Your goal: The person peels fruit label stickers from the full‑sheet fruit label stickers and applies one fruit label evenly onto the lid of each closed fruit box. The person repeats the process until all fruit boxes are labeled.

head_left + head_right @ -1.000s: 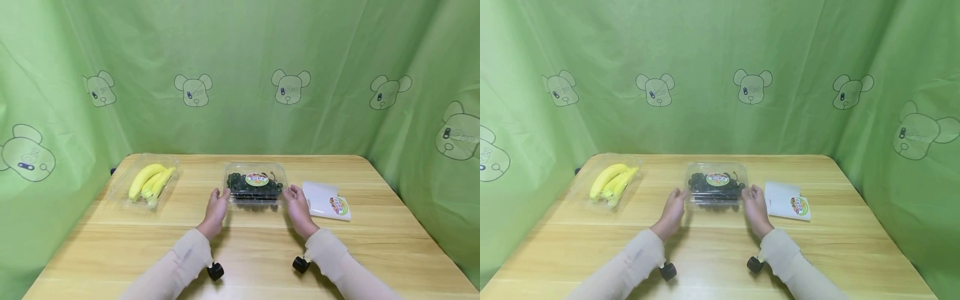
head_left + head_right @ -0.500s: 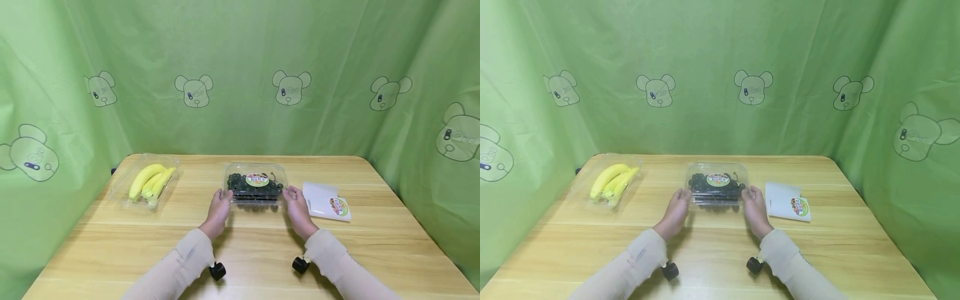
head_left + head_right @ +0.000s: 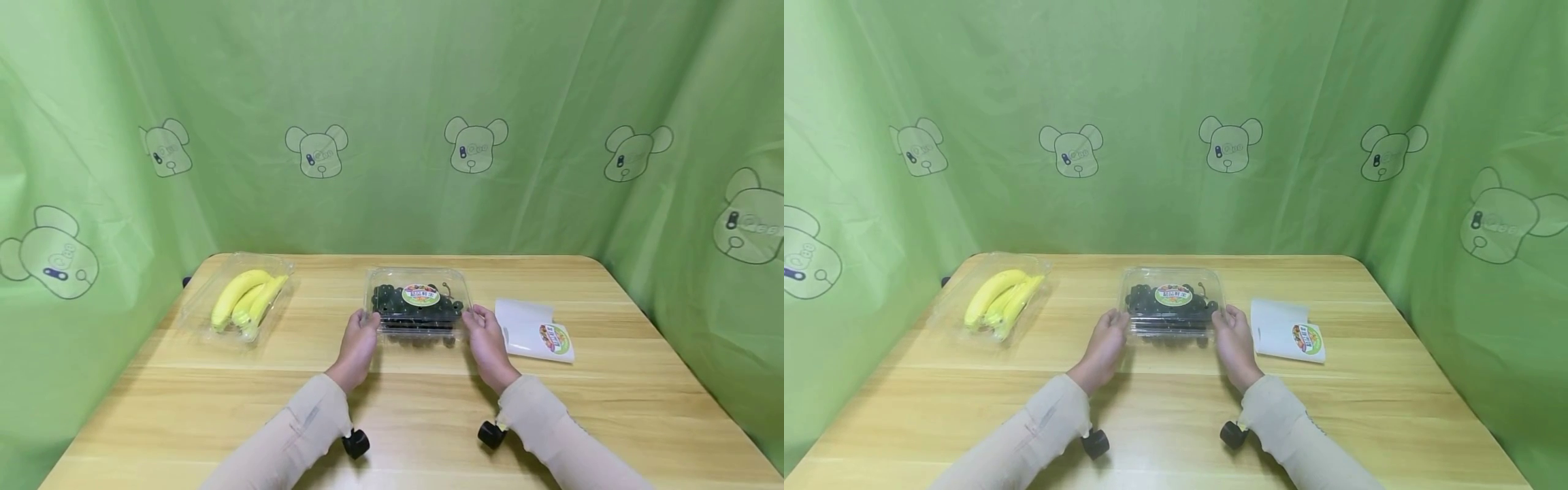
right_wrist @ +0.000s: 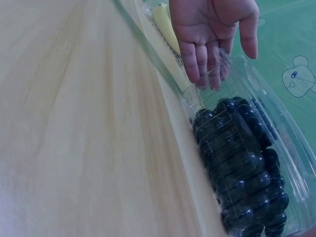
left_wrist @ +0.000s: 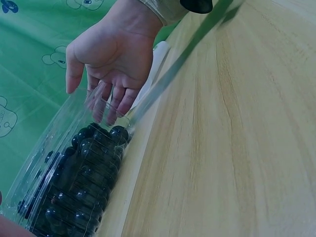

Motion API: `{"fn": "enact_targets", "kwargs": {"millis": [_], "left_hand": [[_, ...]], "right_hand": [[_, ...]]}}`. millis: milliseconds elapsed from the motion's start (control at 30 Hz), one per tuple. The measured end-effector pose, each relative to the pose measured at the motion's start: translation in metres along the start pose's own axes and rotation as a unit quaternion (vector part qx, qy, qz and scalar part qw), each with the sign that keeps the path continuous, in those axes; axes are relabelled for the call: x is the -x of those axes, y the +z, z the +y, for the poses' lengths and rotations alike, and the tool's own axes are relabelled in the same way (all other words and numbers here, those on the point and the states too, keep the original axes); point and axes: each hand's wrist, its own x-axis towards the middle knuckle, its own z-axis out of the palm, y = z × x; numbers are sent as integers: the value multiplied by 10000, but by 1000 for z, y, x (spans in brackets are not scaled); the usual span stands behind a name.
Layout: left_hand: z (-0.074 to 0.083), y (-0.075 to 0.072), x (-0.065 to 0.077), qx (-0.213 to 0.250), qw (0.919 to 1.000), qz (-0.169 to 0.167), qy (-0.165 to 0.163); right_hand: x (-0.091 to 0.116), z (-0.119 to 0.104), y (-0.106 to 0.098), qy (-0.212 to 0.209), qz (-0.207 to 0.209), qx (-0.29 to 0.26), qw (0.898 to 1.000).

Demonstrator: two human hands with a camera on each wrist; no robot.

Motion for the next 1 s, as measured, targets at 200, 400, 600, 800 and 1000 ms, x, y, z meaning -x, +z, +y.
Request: {"fn": "enact_targets", "kwargs": {"millis": [200,400,600,800,1000], "left_hand": [[-1,1,0,38,10000,-48,1],[-1,2,1,-67,9999,-96,17],[0,2,1,-150,9998,-103,32],[2,2,-1,-248,9997,-34,27],[5,5,-1,-295,9995,-67,71]], "right_hand": [[1,1,-2,-12,-14,-71,10000],[1,4,-3,-14,32,-49,10000],[1,3,-4,-68,4,-30,10000],[-1,1,-4,-95,16,100,9999],[-2,-1,-6,-60,65,95,9999]]}}
